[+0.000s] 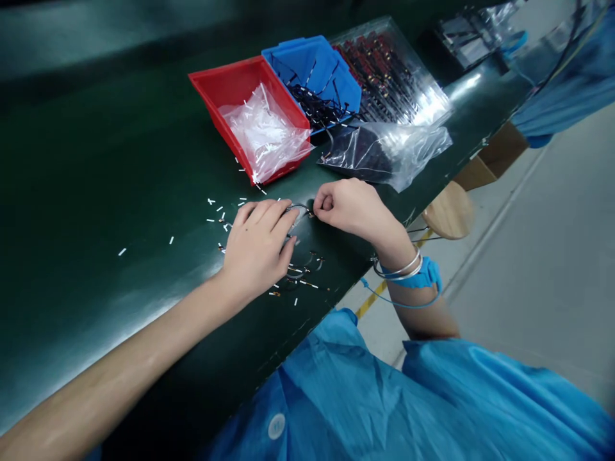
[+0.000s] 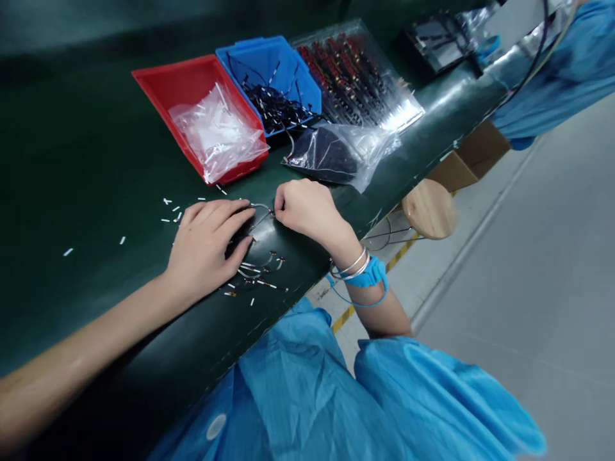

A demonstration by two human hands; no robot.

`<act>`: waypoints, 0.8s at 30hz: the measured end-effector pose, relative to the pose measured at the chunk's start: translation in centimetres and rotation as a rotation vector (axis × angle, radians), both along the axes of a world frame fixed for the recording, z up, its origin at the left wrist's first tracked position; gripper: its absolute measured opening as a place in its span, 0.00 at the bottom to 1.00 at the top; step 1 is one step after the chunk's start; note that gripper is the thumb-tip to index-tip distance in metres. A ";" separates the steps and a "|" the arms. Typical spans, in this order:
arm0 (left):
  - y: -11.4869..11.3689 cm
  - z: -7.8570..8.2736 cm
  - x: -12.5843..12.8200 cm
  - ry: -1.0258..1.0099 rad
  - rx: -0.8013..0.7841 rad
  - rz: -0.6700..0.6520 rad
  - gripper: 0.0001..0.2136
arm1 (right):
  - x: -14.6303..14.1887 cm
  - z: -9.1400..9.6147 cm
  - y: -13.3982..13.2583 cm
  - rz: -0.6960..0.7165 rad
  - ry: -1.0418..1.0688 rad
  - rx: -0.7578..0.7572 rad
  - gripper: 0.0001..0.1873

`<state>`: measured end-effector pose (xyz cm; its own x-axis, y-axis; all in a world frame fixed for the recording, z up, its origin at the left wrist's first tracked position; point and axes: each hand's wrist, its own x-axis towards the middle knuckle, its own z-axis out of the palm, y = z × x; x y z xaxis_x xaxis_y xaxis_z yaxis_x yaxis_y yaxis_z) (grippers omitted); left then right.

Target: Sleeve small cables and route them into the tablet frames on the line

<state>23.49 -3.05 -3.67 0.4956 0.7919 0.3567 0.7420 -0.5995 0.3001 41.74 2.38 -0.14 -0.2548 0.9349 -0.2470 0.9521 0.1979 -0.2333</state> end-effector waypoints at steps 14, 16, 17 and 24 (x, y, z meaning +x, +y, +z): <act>4.1 3.8 4.9 0.418 -0.359 0.201 0.14 | 1.7 0.6 -2.4 -0.131 0.228 0.088 0.04; 4.1 4.2 4.9 0.433 -0.393 0.211 0.13 | 2.5 0.4 -3.0 -0.153 0.261 0.101 0.04; 4.2 4.3 4.9 0.445 -0.405 0.221 0.12 | 2.9 0.2 -3.2 -0.168 0.272 0.106 0.03; 4.9 5.2 5.2 0.600 -0.469 0.212 0.12 | 5.4 -0.5 -4.9 -0.212 0.331 0.162 0.04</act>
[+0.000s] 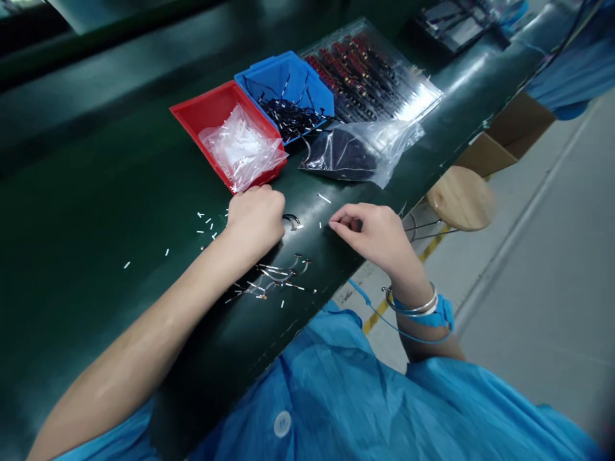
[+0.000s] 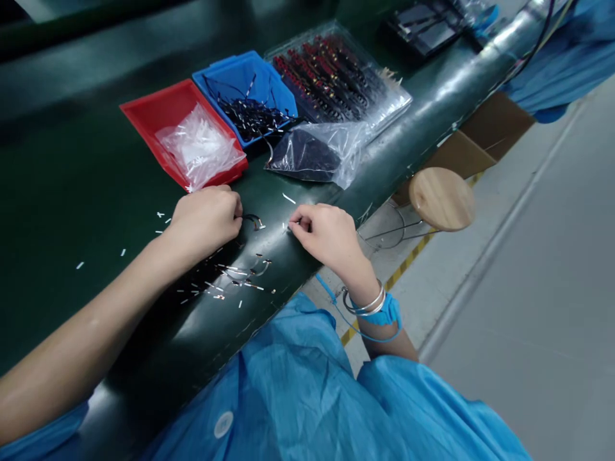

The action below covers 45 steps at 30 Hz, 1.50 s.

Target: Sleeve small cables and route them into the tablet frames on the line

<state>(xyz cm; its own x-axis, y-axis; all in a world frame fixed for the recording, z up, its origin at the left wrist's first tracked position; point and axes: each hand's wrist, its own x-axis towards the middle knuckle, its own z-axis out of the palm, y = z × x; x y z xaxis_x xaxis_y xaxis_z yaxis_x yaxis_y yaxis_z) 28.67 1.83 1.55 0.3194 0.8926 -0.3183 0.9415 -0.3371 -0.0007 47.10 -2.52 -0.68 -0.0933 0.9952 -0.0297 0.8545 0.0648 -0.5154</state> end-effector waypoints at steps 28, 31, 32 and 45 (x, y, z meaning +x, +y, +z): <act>-8.9 -5.2 -3.4 -0.441 0.549 -0.634 0.16 | -0.5 -4.5 -2.2 0.024 -0.011 0.461 0.10; -8.8 -5.9 -3.4 -0.483 0.448 -0.680 0.18 | -1.0 -4.7 -2.9 -0.040 0.067 0.441 0.09; -8.8 -6.1 -3.4 -0.489 0.425 -0.684 0.18 | -1.1 -4.7 -3.1 -0.057 0.087 0.435 0.08; -9.1 -6.7 -3.5 -0.537 0.445 -0.627 0.17 | -3.7 -4.1 -3.8 -0.060 0.204 0.329 0.06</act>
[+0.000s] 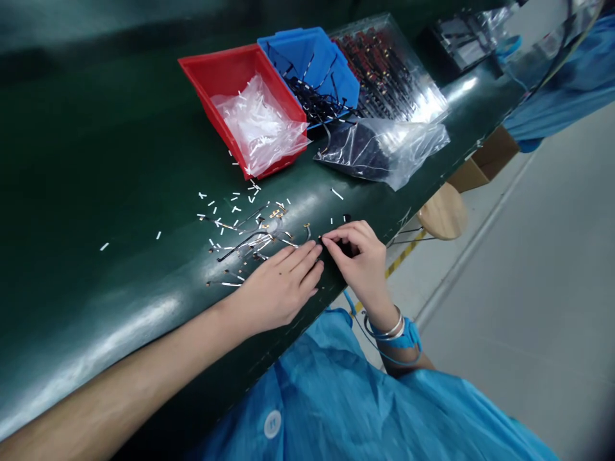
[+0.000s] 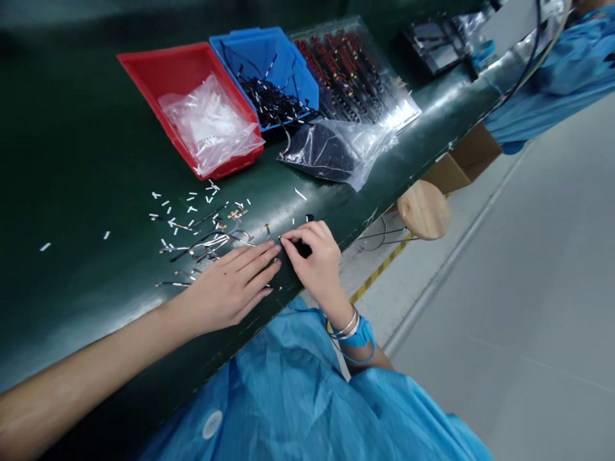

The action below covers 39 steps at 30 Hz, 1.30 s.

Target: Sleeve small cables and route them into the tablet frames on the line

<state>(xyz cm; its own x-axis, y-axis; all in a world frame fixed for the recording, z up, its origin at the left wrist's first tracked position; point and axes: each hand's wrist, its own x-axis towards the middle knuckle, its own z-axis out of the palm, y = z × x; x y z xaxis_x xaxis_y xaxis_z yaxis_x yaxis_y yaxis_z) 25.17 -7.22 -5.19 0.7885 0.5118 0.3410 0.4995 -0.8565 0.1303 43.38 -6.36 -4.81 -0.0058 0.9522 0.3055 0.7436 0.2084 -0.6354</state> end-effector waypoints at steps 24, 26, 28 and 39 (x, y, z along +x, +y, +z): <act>0.3 0.0 0.0 0.008 -0.030 -0.017 0.18 | 0.7 0.1 -1.3 0.141 -0.381 0.125 0.13; 0.3 0.0 0.0 -0.002 -0.032 -0.027 0.17 | 1.3 0.0 -1.0 0.087 -0.255 0.120 0.12; 0.3 0.0 -0.1 -0.009 -0.034 -0.032 0.16 | 2.1 -0.1 -0.5 -0.031 -0.180 0.133 0.10; 0.3 0.3 -0.3 -0.055 0.004 -0.055 0.15 | 4.5 -0.9 2.3 -0.094 -0.180 0.114 0.08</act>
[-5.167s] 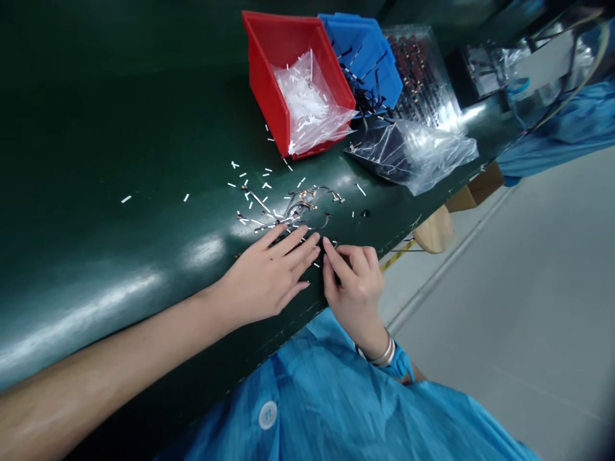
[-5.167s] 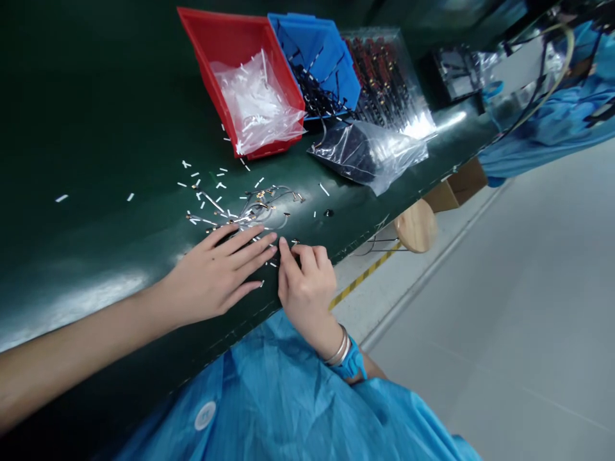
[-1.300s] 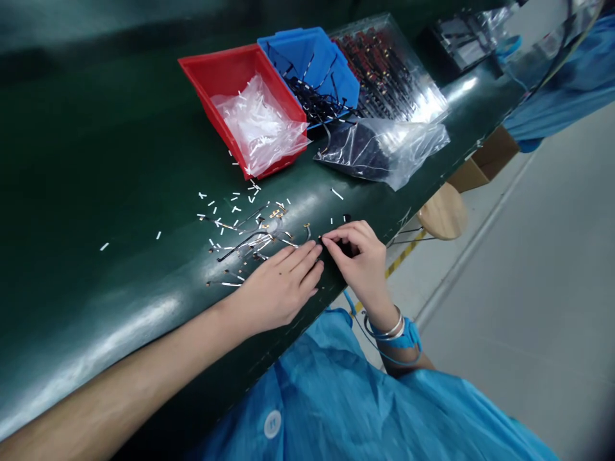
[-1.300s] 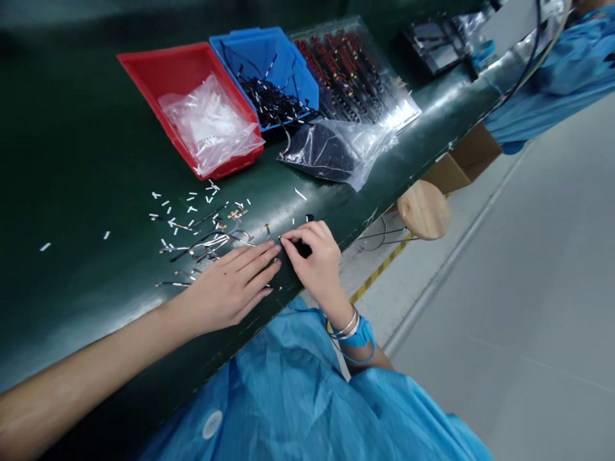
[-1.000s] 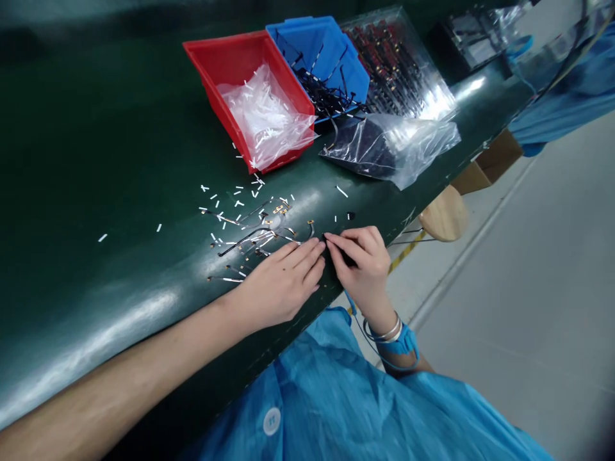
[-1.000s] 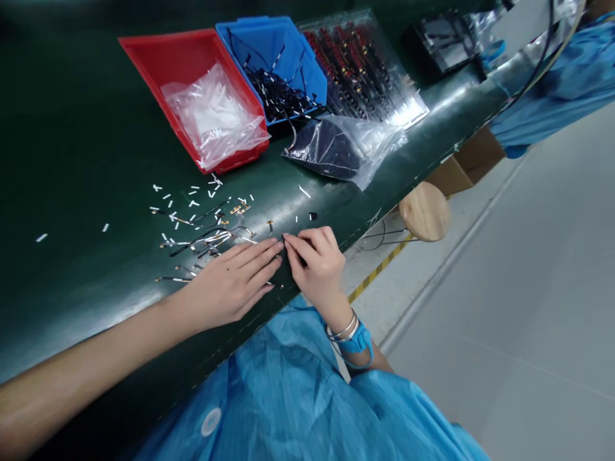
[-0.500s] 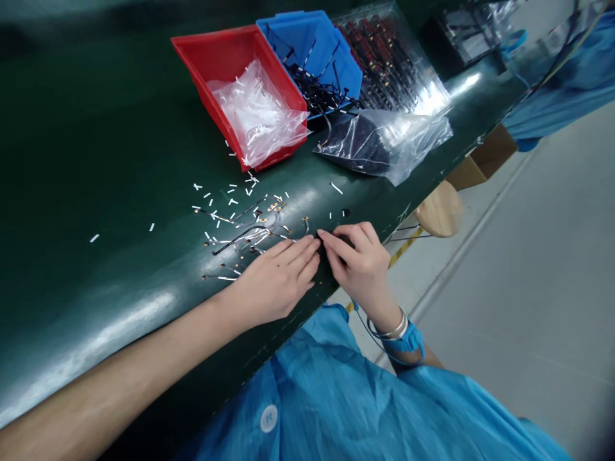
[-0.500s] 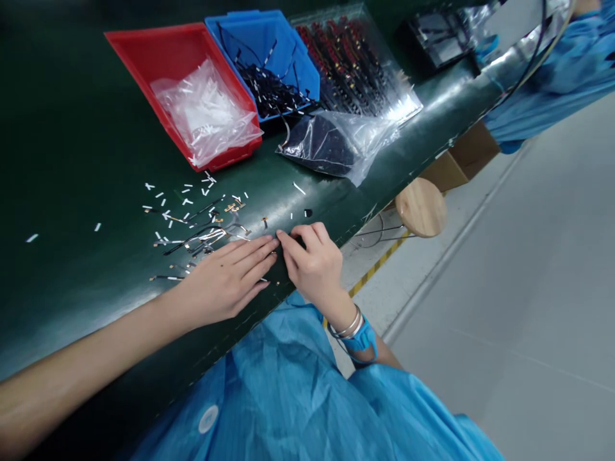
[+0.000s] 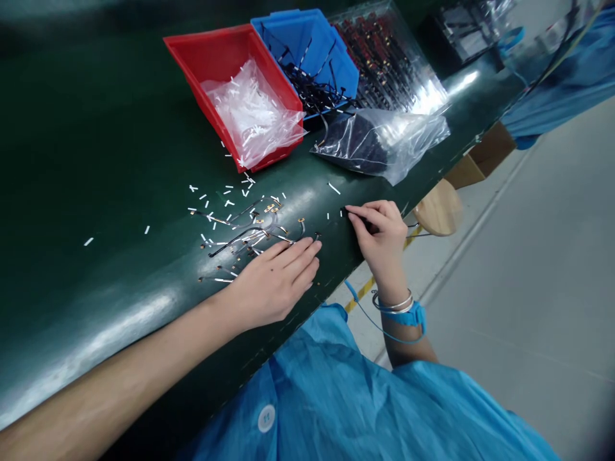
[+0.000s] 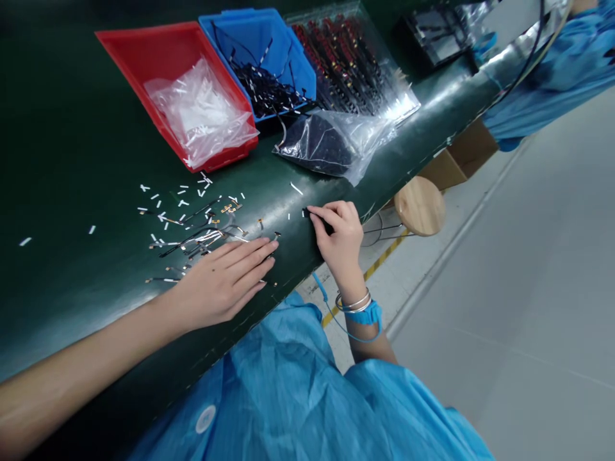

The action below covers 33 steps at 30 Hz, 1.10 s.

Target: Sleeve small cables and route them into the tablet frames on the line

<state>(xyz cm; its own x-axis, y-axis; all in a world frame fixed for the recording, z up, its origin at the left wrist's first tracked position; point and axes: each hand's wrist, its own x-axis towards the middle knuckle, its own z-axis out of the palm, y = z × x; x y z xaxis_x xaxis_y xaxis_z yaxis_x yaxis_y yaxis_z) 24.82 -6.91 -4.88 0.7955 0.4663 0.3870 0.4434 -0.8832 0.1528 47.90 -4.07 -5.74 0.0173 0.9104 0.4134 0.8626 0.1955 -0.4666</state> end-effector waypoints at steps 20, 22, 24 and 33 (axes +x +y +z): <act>0.1 -0.2 0.3 0.015 -0.004 0.117 0.18 | -0.4 -0.5 -2.1 -0.051 0.039 0.112 0.03; 0.1 -0.3 0.3 0.006 0.001 0.118 0.18 | -0.6 -0.6 -2.0 -0.043 0.032 0.109 0.03; 0.1 -0.4 0.3 -0.001 0.004 0.121 0.18 | -0.7 -0.6 -1.9 -0.038 0.029 0.095 0.04; 0.1 -0.6 0.3 0.003 0.016 0.125 0.18 | 1.5 0.9 -0.9 0.231 0.026 0.029 0.10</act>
